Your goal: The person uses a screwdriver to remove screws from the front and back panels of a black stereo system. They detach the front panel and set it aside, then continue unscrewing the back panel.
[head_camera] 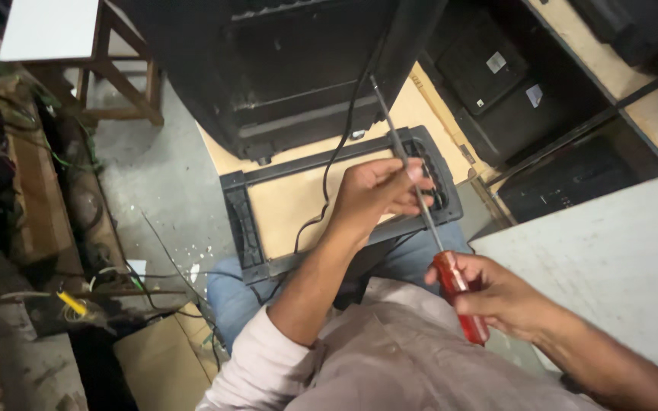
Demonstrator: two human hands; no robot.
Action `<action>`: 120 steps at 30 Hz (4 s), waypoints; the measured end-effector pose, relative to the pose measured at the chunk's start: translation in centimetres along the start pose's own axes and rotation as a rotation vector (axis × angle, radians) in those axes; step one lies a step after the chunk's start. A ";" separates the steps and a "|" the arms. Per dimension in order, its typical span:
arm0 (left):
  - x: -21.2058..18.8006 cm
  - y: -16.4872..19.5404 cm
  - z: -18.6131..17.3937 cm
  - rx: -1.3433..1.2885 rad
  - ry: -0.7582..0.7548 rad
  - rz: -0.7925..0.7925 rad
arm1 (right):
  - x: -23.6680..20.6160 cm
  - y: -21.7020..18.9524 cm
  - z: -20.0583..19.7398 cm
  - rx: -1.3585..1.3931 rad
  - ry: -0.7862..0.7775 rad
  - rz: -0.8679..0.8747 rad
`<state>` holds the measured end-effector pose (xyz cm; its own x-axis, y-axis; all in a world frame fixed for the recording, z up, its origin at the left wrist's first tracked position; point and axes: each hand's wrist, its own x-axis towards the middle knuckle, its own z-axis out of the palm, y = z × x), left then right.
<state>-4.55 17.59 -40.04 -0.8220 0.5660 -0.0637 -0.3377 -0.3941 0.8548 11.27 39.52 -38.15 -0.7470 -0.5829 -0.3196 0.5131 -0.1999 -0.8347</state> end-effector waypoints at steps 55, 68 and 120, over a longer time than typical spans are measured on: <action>2.8 2.9 0.4 -0.356 -0.087 0.068 | 8.7 -4.0 -2.7 0.083 0.036 -0.075; 6.2 8.8 2.5 -0.352 0.380 0.239 | 9.0 -6.4 -1.3 -0.046 0.154 0.037; -12.4 13.0 6.8 1.343 -0.238 0.516 | 3.1 7.7 5.8 0.186 0.393 -0.576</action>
<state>4.33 10.37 -24.65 -0.5779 0.7304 0.3641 0.7491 0.2976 0.5918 15.37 31.59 -42.95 -0.9995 -0.0250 -0.0181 0.0287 -0.5412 -0.8404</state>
